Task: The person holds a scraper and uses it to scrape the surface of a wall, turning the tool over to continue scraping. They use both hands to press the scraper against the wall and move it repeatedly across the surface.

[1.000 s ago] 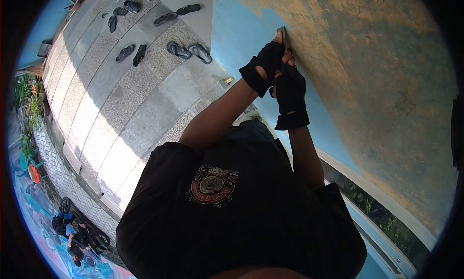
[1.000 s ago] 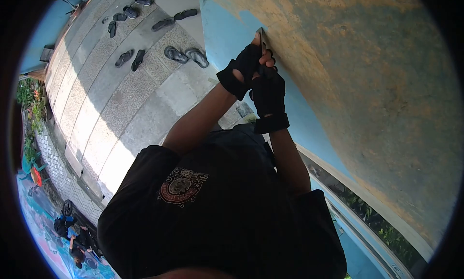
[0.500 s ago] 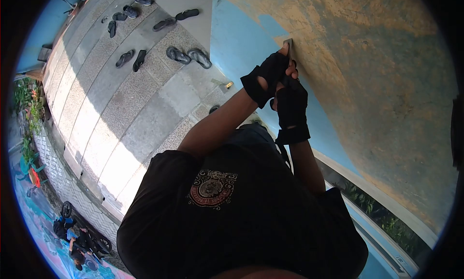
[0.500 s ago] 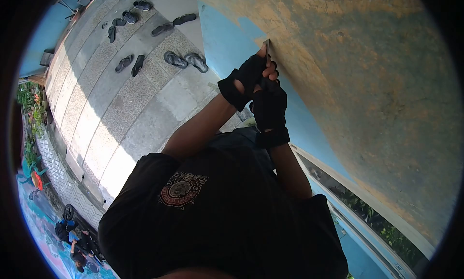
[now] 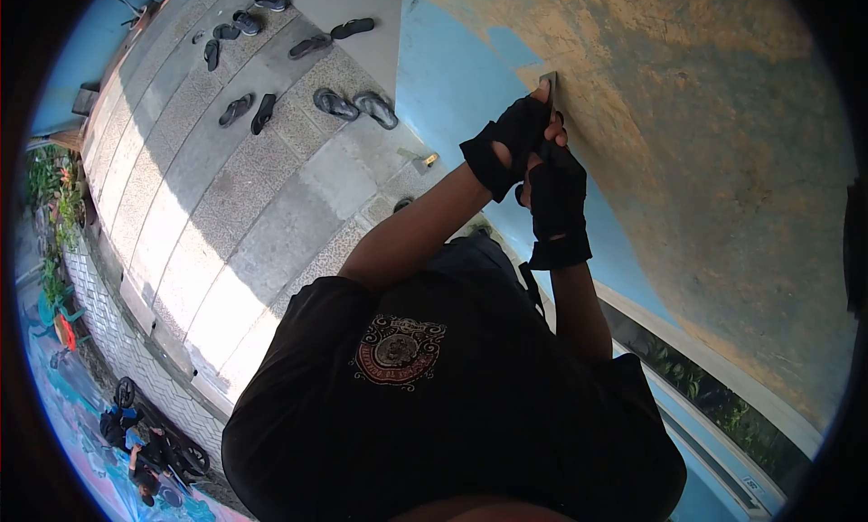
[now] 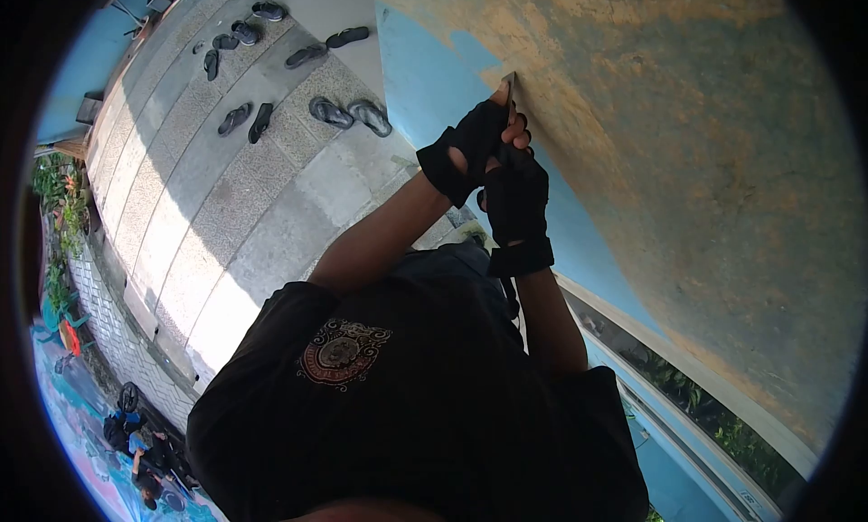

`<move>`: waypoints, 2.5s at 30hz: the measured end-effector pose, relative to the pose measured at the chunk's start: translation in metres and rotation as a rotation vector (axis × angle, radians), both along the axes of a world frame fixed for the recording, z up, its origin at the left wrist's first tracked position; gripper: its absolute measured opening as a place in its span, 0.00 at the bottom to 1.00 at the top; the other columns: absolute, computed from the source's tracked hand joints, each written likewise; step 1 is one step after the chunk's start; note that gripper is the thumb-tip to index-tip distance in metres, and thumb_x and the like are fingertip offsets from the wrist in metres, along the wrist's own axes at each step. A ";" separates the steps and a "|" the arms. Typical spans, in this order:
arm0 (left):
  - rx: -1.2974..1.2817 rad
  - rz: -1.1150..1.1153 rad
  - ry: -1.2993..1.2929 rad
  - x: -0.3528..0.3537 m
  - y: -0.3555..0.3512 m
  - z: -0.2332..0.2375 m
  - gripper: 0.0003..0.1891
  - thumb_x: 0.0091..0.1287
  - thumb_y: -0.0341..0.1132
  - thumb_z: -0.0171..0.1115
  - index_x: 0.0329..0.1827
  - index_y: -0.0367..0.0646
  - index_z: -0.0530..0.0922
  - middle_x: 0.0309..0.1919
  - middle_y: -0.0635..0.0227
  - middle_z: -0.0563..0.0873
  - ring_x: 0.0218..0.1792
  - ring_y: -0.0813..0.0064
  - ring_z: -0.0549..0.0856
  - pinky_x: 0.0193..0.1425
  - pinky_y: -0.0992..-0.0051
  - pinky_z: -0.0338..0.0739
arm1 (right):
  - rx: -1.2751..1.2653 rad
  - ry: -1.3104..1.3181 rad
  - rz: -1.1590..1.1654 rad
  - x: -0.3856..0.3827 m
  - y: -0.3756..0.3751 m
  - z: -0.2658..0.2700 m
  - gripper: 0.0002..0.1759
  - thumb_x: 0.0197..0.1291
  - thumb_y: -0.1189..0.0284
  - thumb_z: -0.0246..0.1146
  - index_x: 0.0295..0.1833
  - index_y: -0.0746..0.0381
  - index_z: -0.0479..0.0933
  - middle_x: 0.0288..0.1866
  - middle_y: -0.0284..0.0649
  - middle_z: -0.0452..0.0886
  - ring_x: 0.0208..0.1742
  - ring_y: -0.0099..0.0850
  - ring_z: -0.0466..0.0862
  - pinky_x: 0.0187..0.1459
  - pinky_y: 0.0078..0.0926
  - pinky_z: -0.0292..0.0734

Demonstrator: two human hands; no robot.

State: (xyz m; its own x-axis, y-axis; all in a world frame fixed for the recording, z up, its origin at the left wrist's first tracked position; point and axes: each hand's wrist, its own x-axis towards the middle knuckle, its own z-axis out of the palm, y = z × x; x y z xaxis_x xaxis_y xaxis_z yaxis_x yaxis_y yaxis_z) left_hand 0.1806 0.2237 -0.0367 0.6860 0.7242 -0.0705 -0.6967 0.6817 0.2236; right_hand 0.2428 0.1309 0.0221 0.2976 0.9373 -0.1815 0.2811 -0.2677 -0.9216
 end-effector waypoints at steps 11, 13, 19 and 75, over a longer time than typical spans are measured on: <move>-0.005 0.029 -0.100 0.001 0.006 0.000 0.26 0.75 0.60 0.49 0.27 0.49 0.74 0.18 0.71 0.72 0.30 0.68 0.78 0.40 0.63 0.77 | -0.094 0.080 -0.036 0.008 0.002 0.001 0.10 0.63 0.72 0.62 0.49 0.61 0.80 0.25 0.35 0.76 0.18 0.22 0.75 0.22 0.26 0.70; -0.034 0.020 -0.079 0.003 -0.003 0.004 0.26 0.75 0.60 0.51 0.28 0.49 0.72 0.18 0.70 0.73 0.29 0.67 0.79 0.38 0.65 0.78 | 0.000 -0.029 -0.027 0.005 0.000 -0.004 0.09 0.63 0.72 0.61 0.48 0.61 0.79 0.27 0.36 0.77 0.18 0.24 0.77 0.24 0.26 0.71; -0.039 0.022 -0.105 0.000 0.003 0.000 0.25 0.75 0.60 0.51 0.29 0.48 0.72 0.18 0.70 0.72 0.29 0.68 0.79 0.38 0.66 0.78 | 0.098 -0.280 0.071 0.008 0.011 -0.019 0.09 0.63 0.73 0.60 0.47 0.61 0.78 0.29 0.36 0.77 0.20 0.28 0.81 0.25 0.27 0.73; -0.008 -0.115 0.082 0.001 -0.059 -0.054 0.25 0.74 0.59 0.54 0.33 0.43 0.74 0.26 0.62 0.83 0.35 0.61 0.86 0.40 0.62 0.81 | -0.130 -0.073 -0.121 -0.015 -0.062 -0.021 0.15 0.67 0.76 0.58 0.58 0.63 0.76 0.25 0.32 0.73 0.17 0.21 0.72 0.20 0.21 0.66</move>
